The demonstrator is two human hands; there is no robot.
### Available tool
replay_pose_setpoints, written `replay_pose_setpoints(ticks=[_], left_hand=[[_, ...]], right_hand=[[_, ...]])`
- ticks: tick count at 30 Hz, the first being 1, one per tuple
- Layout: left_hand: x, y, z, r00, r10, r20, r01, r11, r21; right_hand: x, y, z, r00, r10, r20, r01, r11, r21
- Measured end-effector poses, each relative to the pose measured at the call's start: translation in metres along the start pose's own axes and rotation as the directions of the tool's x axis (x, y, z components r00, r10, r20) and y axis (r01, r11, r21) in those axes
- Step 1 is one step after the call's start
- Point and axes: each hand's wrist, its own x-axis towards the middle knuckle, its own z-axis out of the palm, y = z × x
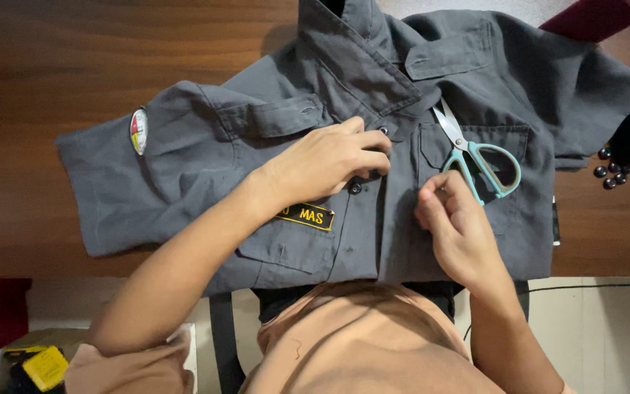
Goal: The person sews a black button onto the front of a gray shirt by hand using a needle and thread.
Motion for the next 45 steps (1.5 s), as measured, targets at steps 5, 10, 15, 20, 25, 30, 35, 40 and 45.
replay_pose_setpoints(ticks=[5,10,15,20,25,30,35,40,45], left_hand=[[-0.001,-0.003,0.000,0.997,-0.043,0.056,0.045,0.998,-0.037],[-0.002,-0.007,0.000,0.995,-0.087,0.052,0.094,0.980,-0.173],[-0.002,-0.008,-0.001,0.992,-0.124,0.033,0.128,0.956,-0.266],[-0.004,-0.009,-0.002,0.993,-0.119,-0.004,0.107,0.906,-0.410],[-0.006,-0.006,-0.002,0.981,-0.194,-0.013,0.161,0.848,-0.505],[-0.014,-0.007,-0.008,0.965,-0.263,0.003,0.245,0.895,-0.372],[-0.018,-0.006,-0.010,0.964,-0.236,0.119,0.261,0.923,-0.283],[-0.015,-0.004,-0.012,0.958,-0.257,0.127,0.282,0.924,-0.259],[-0.012,0.000,-0.007,0.947,-0.316,0.063,0.311,0.845,-0.435]], right_hand=[[-0.001,-0.009,0.015,0.999,-0.001,-0.036,-0.002,0.996,-0.086],[0.001,-0.007,0.020,0.988,0.144,0.061,-0.149,0.984,0.100],[0.001,-0.010,0.022,0.985,0.169,0.027,-0.168,0.985,-0.029],[0.007,-0.023,0.028,0.987,0.154,0.042,-0.142,0.967,-0.210],[0.013,-0.026,0.036,0.999,0.043,0.005,-0.038,0.920,-0.390],[0.019,-0.018,0.033,0.993,0.116,-0.025,-0.118,0.925,-0.361],[0.023,-0.010,0.028,0.985,0.171,0.011,-0.164,0.957,-0.238],[0.024,-0.007,0.026,0.986,0.169,0.016,-0.160,0.959,-0.234],[0.025,-0.005,0.023,0.976,0.210,0.055,-0.200,0.968,-0.149]])
